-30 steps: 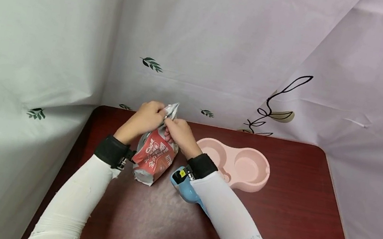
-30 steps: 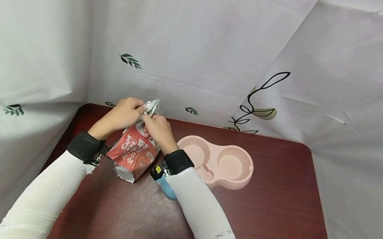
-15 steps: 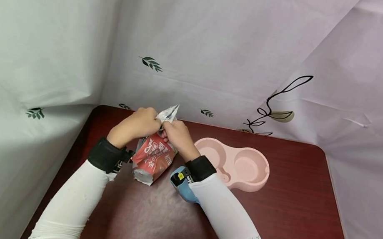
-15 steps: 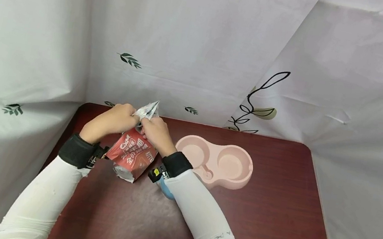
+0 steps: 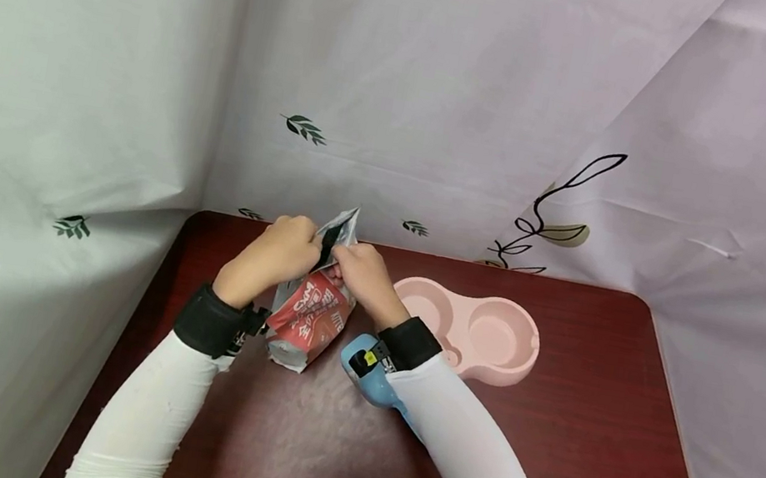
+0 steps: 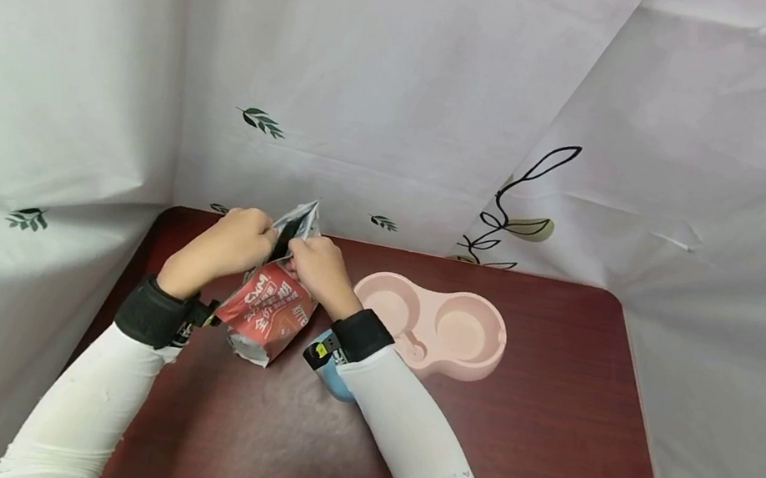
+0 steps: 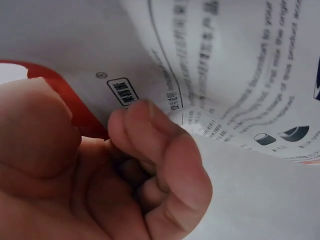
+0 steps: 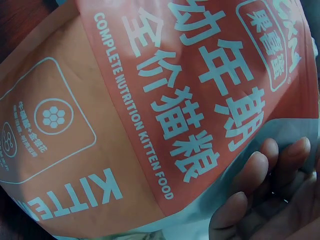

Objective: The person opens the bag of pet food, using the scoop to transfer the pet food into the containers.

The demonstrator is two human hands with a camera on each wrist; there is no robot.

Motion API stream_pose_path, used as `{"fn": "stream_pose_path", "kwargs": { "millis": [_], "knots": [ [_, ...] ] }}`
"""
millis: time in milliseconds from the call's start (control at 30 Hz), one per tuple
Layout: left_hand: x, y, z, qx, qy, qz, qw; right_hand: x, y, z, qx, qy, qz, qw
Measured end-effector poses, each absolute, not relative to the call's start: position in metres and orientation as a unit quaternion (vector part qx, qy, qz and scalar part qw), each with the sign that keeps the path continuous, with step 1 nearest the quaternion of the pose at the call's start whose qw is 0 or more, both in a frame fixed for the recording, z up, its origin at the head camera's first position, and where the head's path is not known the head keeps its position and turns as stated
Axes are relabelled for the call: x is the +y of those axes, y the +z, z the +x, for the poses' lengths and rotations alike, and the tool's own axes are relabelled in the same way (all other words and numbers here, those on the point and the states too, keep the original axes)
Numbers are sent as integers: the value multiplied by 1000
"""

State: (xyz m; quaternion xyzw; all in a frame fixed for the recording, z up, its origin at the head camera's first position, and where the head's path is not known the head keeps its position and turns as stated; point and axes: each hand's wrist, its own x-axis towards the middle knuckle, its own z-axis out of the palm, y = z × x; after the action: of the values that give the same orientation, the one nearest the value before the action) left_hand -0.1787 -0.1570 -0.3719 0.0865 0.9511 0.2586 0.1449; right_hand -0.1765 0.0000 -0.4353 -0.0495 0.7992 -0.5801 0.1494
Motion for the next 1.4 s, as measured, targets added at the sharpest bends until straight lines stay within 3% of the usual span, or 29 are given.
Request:
{"fn": "stream_pose_path", "kwargs": {
  "millis": [933,1400],
  "knots": [
    [-181,-367,-175,951,277,85,104,42,-423,-175,823,-534,-103,167],
    [-177,-368,-171,955,291,60,27,46,-422,-172,850,-501,-164,15]
  ]
}}
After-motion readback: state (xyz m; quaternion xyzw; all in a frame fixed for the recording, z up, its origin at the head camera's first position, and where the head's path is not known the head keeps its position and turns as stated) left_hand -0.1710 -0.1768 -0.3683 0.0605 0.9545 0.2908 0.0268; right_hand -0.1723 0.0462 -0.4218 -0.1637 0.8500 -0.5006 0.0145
